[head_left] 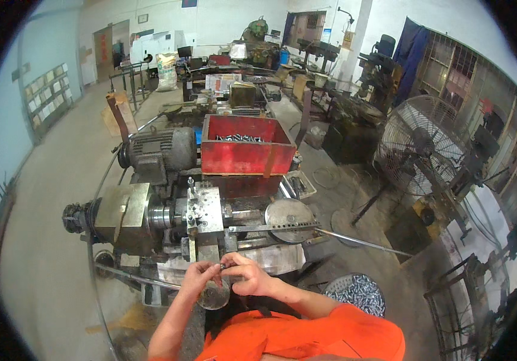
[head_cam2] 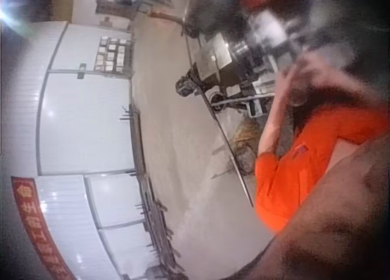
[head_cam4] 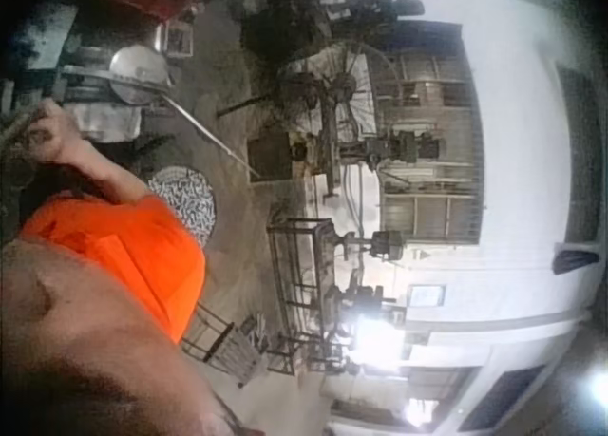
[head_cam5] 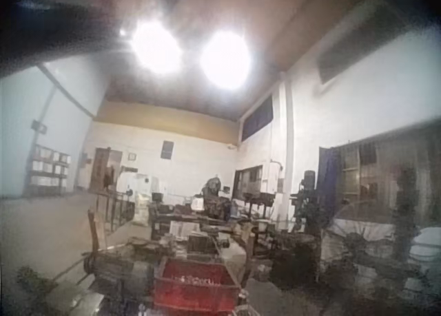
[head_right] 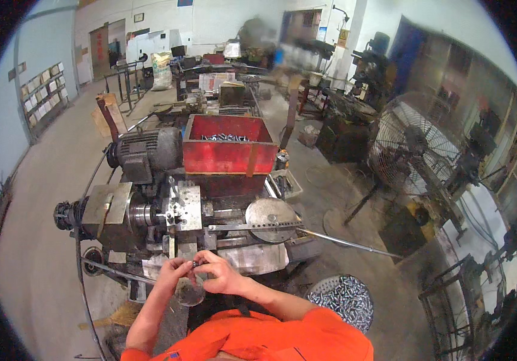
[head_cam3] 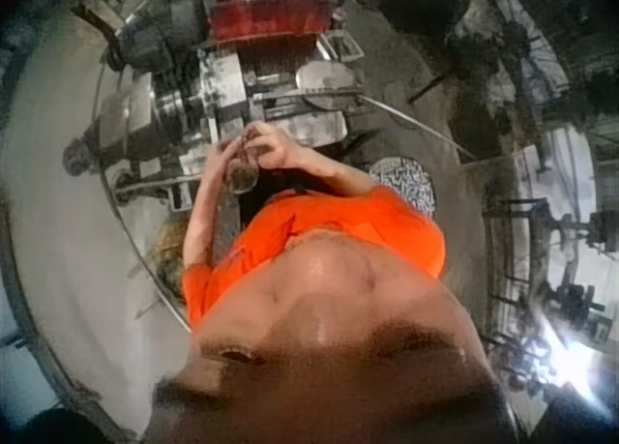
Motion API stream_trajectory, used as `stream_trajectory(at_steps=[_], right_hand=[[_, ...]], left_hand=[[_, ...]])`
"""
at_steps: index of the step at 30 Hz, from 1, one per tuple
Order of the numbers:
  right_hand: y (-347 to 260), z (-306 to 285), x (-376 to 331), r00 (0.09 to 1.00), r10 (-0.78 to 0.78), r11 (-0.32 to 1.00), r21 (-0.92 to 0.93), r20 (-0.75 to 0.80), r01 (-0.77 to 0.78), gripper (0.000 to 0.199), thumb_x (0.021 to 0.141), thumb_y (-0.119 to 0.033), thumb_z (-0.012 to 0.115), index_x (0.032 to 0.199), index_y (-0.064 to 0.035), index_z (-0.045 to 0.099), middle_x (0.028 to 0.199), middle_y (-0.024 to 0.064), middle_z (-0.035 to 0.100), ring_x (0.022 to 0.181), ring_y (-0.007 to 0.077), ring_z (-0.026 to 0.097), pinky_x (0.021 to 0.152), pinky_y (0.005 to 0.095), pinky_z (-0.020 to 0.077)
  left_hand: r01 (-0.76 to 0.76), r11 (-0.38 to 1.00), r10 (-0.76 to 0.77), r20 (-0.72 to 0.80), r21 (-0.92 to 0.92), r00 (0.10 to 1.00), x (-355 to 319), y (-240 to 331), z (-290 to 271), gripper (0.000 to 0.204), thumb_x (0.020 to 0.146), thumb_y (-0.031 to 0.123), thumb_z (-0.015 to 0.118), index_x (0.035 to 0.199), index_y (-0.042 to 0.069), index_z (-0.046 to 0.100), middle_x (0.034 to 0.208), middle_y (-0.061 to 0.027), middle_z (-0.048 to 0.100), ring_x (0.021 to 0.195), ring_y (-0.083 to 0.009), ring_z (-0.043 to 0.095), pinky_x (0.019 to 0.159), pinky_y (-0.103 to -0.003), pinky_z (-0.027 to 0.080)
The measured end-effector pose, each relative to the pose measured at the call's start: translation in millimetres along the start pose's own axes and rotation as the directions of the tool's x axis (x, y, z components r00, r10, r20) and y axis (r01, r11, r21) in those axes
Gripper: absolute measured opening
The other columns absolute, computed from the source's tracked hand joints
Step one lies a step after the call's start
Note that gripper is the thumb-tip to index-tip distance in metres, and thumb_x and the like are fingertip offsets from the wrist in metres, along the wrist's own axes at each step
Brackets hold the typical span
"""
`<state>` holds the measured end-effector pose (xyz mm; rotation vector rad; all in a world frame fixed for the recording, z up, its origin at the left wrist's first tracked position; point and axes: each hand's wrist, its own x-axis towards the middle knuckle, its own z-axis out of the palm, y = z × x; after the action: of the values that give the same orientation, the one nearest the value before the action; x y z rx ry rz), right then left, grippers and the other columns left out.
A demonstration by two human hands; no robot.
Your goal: The person operates a metal cutting machine, repeatedly inserting metal rods into the chuck, activating the cutting cycle, and removing the cut pieces. The cut metal pieces are collected in a red bin above the machine.
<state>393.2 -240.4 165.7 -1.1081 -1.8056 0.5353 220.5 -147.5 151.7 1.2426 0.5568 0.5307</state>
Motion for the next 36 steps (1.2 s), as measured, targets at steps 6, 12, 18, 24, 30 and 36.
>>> stream_trajectory(at_steps=[6, 12, 18, 24, 30, 36], right_hand=[[9, -8, 26, 0.993, -0.112, 0.974, -0.193, 0.049, 0.119, 0.040, 0.054, -0.004, 0.060, 0.094, -0.0024, 0.064, 0.106, 0.0172, 0.054, 0.094, 0.0341, 0.056, 0.079, 0.0387, 0.0469], [11, -18, 53, 0.980, -0.157, 0.956, -0.233, 0.119, 0.181, 0.028, 0.054, -0.013, 0.062, 0.080, -0.0013, 0.065, 0.101, 0.0166, 0.059, 0.091, 0.0338, 0.056, 0.076, 0.0402, 0.0471], [33, -13, 86, 0.942, -0.194, 0.892, -0.349, 0.275, 0.286, 0.030, 0.053, -0.016, 0.065, 0.080, -0.0039, 0.068, 0.100, 0.0149, 0.061, 0.085, 0.0315, 0.057, 0.071, 0.0398, 0.0479], [65, -11, 143, 0.965, -0.116, 0.838, -0.499, 0.235, 0.222, 0.029, 0.054, -0.023, 0.062, 0.077, -0.0075, 0.070, 0.092, 0.0117, 0.062, 0.086, 0.0324, 0.056, 0.072, 0.0417, 0.0478], [96, 29, 196, 0.954, 0.118, 0.779, -0.621, 0.275, 0.082, 0.024, 0.049, -0.020, 0.058, 0.066, -0.0067, 0.070, 0.077, 0.0149, 0.064, 0.086, 0.0339, 0.054, 0.078, 0.0401, 0.0467], [122, 48, 212, 0.927, 0.213, 0.778, -0.627, 0.309, 0.030, 0.022, 0.052, -0.017, 0.057, 0.067, -0.0077, 0.070, 0.081, 0.0191, 0.065, 0.088, 0.0358, 0.055, 0.078, 0.0400, 0.0474]], left_hand=[[-0.074, 0.933, 0.127, -0.131, 0.353, 0.983, 18, 19, -4, 0.021, 0.080, 0.015, 0.069, 0.071, -0.001, 0.060, 0.061, -0.0031, 0.060, 0.052, -0.0077, 0.054, 0.048, -0.024, 0.043], [-0.116, 0.933, 0.162, -0.111, 0.340, 0.980, 27, 27, -17, 0.019, 0.079, 0.014, 0.069, 0.075, -0.002, 0.059, 0.062, -0.0023, 0.059, 0.053, -0.0073, 0.055, 0.047, -0.022, 0.042], [-0.025, 0.873, 0.087, -0.105, 0.488, 0.991, -14, 60, -66, 0.021, 0.085, 0.011, 0.062, 0.101, -0.002, 0.059, 0.079, -0.0059, 0.064, 0.066, -0.0106, 0.061, 0.063, -0.025, 0.049], [0.485, 0.156, 0.366, -0.506, 0.861, 0.781, -139, 77, -172, 0.033, 0.079, 0.022, 0.065, 0.105, 0.003, 0.059, 0.073, -0.0177, 0.062, 0.069, -0.0339, 0.060, 0.061, -0.041, 0.048], [0.784, 0.175, 0.117, -0.804, 0.595, 0.583, -250, 33, -202, 0.042, 0.074, 0.028, 0.070, 0.101, -0.001, 0.057, 0.078, -0.0207, 0.062, 0.079, -0.0354, 0.061, 0.068, -0.045, 0.047], [0.736, 0.440, 0.296, -0.857, 0.514, 0.421, -249, -27, -191, 0.042, 0.072, 0.027, 0.072, 0.095, -0.004, 0.054, 0.076, -0.0233, 0.060, 0.076, -0.0396, 0.060, 0.067, -0.045, 0.046]])
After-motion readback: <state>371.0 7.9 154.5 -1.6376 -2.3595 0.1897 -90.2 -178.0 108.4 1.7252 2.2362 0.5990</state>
